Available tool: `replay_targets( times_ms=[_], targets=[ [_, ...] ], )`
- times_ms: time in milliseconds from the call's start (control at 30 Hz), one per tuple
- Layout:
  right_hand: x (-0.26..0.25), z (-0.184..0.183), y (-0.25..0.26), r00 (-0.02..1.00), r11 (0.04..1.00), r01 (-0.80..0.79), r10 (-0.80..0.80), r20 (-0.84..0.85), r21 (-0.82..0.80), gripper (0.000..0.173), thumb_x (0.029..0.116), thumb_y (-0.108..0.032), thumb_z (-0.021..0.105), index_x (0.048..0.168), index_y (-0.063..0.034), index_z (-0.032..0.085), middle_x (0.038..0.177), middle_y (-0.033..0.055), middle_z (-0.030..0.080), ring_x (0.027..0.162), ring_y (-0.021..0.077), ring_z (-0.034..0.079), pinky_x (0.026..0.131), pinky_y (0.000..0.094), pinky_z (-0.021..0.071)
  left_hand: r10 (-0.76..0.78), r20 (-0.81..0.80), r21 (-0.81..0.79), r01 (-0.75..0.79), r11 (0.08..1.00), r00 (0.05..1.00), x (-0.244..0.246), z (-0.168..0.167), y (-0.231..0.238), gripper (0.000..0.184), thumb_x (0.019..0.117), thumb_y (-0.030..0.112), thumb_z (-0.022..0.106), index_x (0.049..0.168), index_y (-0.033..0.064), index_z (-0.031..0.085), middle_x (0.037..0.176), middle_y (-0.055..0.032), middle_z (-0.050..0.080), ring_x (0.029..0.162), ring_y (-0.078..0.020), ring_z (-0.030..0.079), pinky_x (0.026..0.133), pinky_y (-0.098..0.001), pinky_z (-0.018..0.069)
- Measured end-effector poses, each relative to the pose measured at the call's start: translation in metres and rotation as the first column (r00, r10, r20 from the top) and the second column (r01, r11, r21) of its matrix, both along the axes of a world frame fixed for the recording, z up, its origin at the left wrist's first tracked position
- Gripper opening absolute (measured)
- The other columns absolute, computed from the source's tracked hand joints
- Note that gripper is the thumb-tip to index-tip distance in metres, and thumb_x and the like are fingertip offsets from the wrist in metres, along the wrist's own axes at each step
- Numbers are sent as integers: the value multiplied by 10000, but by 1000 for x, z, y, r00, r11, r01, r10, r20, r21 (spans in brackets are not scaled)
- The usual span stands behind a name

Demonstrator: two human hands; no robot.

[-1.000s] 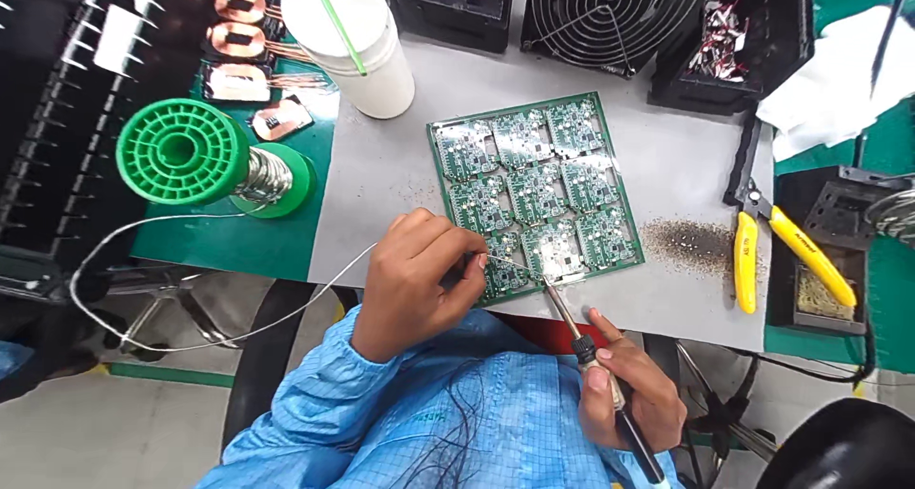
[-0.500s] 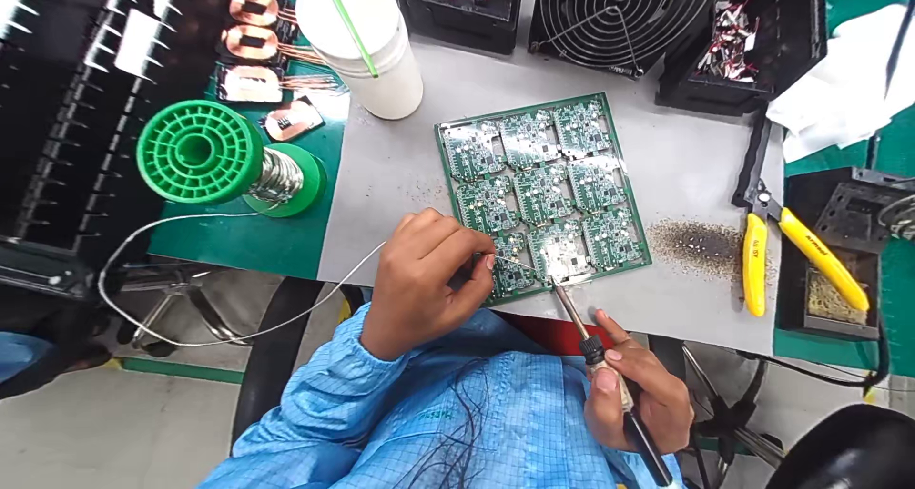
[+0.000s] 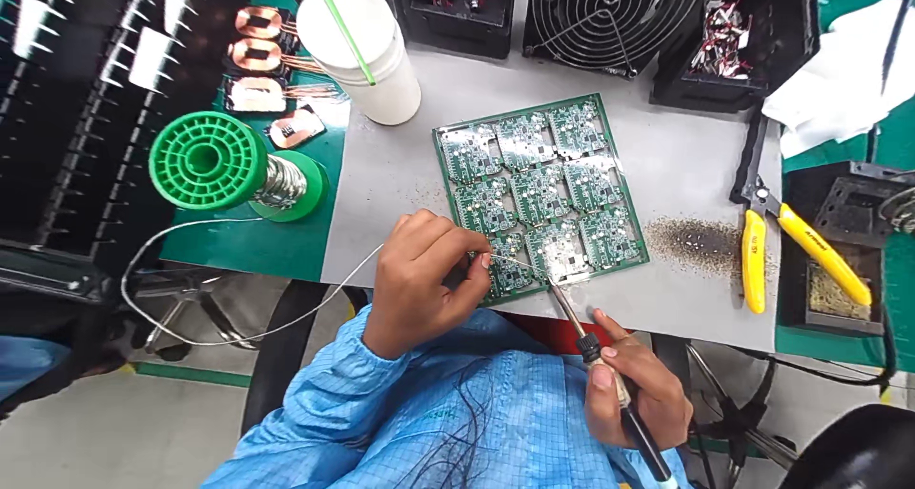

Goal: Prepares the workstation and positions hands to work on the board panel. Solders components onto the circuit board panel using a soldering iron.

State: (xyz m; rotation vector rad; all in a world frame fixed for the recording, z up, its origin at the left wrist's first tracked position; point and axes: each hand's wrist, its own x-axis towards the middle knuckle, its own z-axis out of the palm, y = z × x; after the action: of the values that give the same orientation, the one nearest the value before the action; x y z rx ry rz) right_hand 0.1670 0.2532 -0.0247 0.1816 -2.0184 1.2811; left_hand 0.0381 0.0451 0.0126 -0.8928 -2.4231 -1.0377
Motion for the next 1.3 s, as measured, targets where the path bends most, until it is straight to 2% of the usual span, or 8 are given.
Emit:
replay_targets(
  times_ms=[200,367,700,900,1300],
  targets=[
    [-1,-1,1,1000,1000,3,-3,-9,5,130,1014,-247,561,1071,-134,590,845,-53,614,826,30,686,918,292,610,6,-5,-15,-6,1000,1000,0,0,0,219,969,175,563,880,52,722,694,-49,625,699,-125,527,718,-280,379],
    [1,-2,2,1000,999,12,-13,-15,-46,136,1026,-260,562,1091,-146,598,925,-71,671,933,55,720,911,287,620,-5,-6,-23,5,1000,1000,0,0,1,221,968,174,562,875,53,722,700,-49,630,706,-123,530,714,-275,381],
    [0,-1,0,1000,1000,6,-6,-3,-28,144,1015,-260,580,1098,-145,605,905,-76,660,921,30,708,930,276,608,-21,-4,-35,21,999,1000,0,1,1,218,973,173,567,879,55,724,708,-54,639,719,-130,541,720,-276,388],
    [3,-2,2,1000,997,-20,20,1,-80,141,1012,-256,583,1101,-153,619,919,-77,673,911,57,717,932,319,619,-42,-20,-44,41,998,999,0,0,1,215,974,173,567,881,59,724,707,-57,639,716,-137,545,718,-280,391],
    [3,-1,2,1000,998,-13,13,2,-57,127,1012,-253,575,1076,-149,609,888,-77,665,901,48,717,932,311,618,-46,-25,-53,45,998,999,0,0,2,218,974,168,562,881,60,728,712,-58,645,719,-139,548,718,-283,390]
  ],
)
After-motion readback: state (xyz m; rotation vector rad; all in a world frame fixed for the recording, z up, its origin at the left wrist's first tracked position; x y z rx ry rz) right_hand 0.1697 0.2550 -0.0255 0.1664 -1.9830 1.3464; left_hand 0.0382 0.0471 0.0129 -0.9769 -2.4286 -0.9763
